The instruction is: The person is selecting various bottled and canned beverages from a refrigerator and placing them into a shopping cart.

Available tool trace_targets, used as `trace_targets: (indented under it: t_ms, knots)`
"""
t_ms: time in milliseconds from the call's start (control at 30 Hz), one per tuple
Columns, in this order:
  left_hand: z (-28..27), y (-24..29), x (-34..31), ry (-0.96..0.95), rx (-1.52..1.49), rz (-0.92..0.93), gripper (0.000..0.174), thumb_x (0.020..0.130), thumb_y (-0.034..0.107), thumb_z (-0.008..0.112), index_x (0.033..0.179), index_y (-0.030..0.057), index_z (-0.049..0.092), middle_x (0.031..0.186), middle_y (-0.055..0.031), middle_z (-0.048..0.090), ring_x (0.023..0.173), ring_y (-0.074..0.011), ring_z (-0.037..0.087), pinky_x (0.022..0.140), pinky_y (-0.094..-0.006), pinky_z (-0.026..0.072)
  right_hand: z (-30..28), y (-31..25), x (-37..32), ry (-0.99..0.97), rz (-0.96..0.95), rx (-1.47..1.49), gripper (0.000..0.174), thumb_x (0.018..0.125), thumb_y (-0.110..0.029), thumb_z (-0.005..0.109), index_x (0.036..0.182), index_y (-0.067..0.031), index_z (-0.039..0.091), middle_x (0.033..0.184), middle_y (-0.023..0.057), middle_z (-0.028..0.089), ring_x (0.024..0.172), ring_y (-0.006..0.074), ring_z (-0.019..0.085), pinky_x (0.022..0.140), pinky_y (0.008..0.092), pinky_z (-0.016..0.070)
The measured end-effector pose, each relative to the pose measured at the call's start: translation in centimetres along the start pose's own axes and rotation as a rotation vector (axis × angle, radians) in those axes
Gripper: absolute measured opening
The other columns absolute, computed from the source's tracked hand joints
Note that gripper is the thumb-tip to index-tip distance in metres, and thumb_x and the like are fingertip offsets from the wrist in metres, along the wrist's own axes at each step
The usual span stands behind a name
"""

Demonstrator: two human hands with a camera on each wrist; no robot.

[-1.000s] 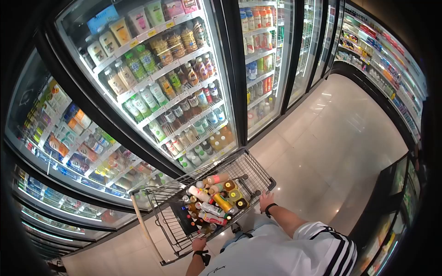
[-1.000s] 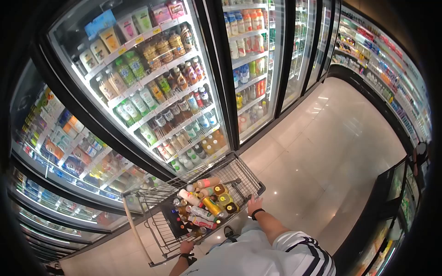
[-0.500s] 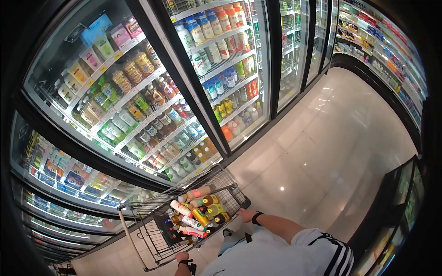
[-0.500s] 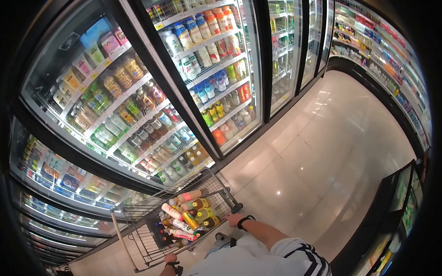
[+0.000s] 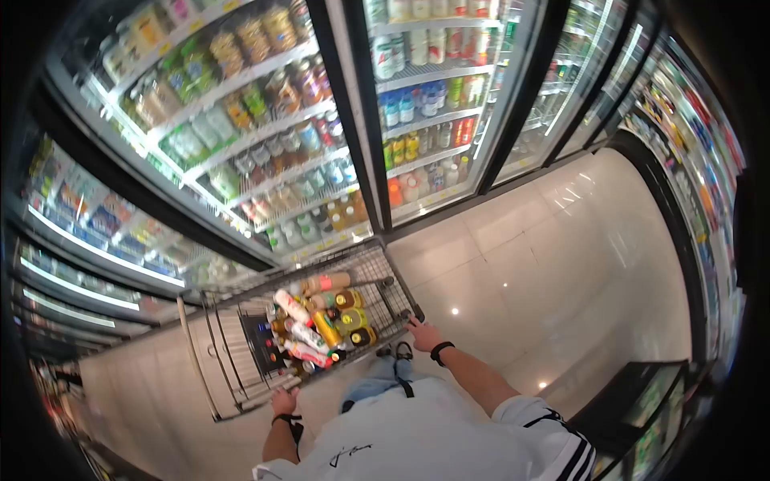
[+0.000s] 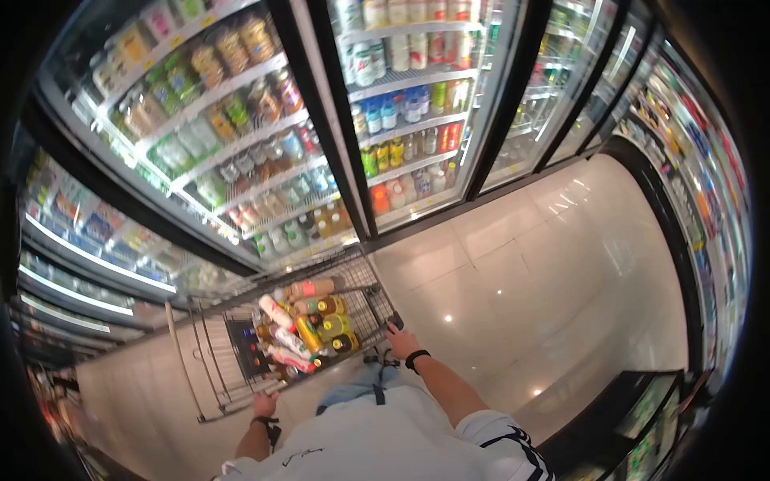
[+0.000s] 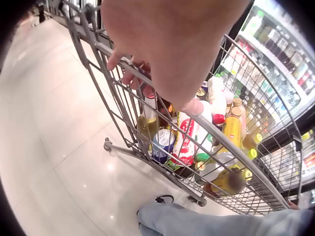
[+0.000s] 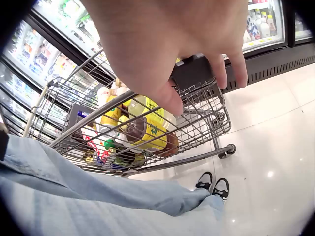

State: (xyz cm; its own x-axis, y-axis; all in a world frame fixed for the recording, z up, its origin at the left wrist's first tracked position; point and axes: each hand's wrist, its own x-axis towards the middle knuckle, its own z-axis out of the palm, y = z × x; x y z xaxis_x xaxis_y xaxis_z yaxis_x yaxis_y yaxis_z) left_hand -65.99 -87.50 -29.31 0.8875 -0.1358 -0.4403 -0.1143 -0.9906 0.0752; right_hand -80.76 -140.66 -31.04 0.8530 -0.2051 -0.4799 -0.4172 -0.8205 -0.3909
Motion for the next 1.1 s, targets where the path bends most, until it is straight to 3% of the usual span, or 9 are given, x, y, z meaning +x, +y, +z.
trace_targets:
  t_ms: [67,233,300,333,500,600,700,967,1100]
  knots:
    - [1.3,1.0,-1.6,0.017,-0.059,0.113,0.061,0.092,0.055,0.055,0.104,-0.0046,0.056,0.105,-0.0277,0.059,0.1,-0.0463,0.054,0.086,-0.0543,0.0456,-1.0,1.3,-0.9,-0.027,-0.036,-0.005,0.068,0.073,-0.008,0.064,0.138,-0.0169,0.045,0.157,0.0113,0.025,0.113,0.0418,0.057,0.09,0.0502,0.051]
    - [-0.4,5.3,-2.7,0.144,-0.056,0.239,0.056,0.092,0.051,0.057,0.097,-0.0041,0.055,0.104,-0.0247,0.057,0.102,-0.0419,0.051,0.083,-0.0513,0.0459,-3.5,2.5,0.1,-0.172,0.029,-0.039,0.059,0.081,-0.011,0.063,0.137,-0.0163,0.046,0.161,0.0078,0.015,0.126,0.0484,0.046,0.096,0.0575,0.0459]
    - [-0.8,6.0,-1.9,0.131,-0.088,0.234,0.055,0.091,0.05,0.059,0.097,-0.0041,0.055,0.103,-0.0237,0.056,0.101,-0.0411,0.051,0.083,-0.0502,0.0463,-4.0,2.4,0.9,-0.201,0.082,-0.197,0.06,0.081,-0.014,0.064,0.137,-0.0168,0.044,0.161,0.0115,0.012,0.127,0.0514,0.045,0.1,0.0643,0.0396]
    - [-0.3,6.5,-1.6,0.205,-0.089,0.268,0.054,0.09,0.049,0.06,0.096,-0.0038,0.055,0.101,-0.0226,0.055,0.1,-0.0405,0.051,0.082,-0.0492,0.0466,-3.5,3.3,1.8,-0.246,0.112,-0.244,0.061,0.082,-0.019,0.064,0.139,-0.0148,0.04,0.161,0.0177,0.01,0.126,0.0538,0.045,0.102,0.0684,0.0345]
    - [-1.7,9.1,-3.3,0.186,-0.132,0.203,0.046,0.086,0.042,0.067,0.091,-0.0016,0.055,0.095,-0.0202,0.056,0.092,-0.0392,0.054,0.077,-0.0476,0.0465,-3.9,4.1,3.4,-0.304,0.156,-0.392,0.063,0.086,-0.025,0.061,0.142,-0.0098,0.036,0.16,0.0232,0.007,0.129,0.0518,0.043,0.102,0.0672,0.0351]
    - [-2.5,9.4,-2.6,0.151,-0.149,0.157,0.046,0.086,0.046,0.067,0.09,0.0011,0.056,0.093,-0.0169,0.057,0.094,-0.0369,0.056,0.077,-0.0476,0.0471,-4.0,4.7,4.2,-0.297,0.123,-0.427,0.075,0.084,-0.027,0.062,0.149,-0.0099,0.029,0.16,0.0234,0.008,0.134,0.0495,0.039,0.1,0.0663,0.0368]
    - [-3.6,10.2,-2.0,0.091,-0.151,0.121,0.05,0.085,0.049,0.067,0.089,0.0008,0.057,0.095,-0.0165,0.057,0.097,-0.0362,0.056,0.077,-0.0463,0.0493,-4.7,4.6,4.6,-0.285,0.153,-0.376,0.068,0.079,-0.018,0.063,0.14,-0.0067,0.036,0.158,0.0253,0.01,0.134,0.0502,0.037,0.1,0.067,0.0364]
    - [-3.9,10.0,-1.1,0.032,-0.122,0.113,0.051,0.086,0.051,0.065,0.091,0.0008,0.057,0.097,-0.0169,0.057,0.096,-0.0369,0.056,0.079,-0.048,0.0483,-5.3,4.1,7.3,-0.218,0.113,-0.39,0.067,0.08,-0.022,0.064,0.139,-0.0046,0.038,0.157,0.0277,0.015,0.135,0.0479,0.038,0.097,0.0674,0.0387]
    - [-3.2,9.5,0.9,0.027,-0.003,0.076,0.055,0.089,0.055,0.058,0.097,0.001,0.057,0.103,-0.0183,0.058,0.102,-0.0377,0.054,0.082,-0.0491,0.0474,-7.3,2.6,8.7,-0.199,0.079,-0.432,0.067,0.081,-0.022,0.064,0.14,-0.0019,0.038,0.155,0.0264,0.02,0.125,0.046,0.05,0.096,0.0653,0.0426]
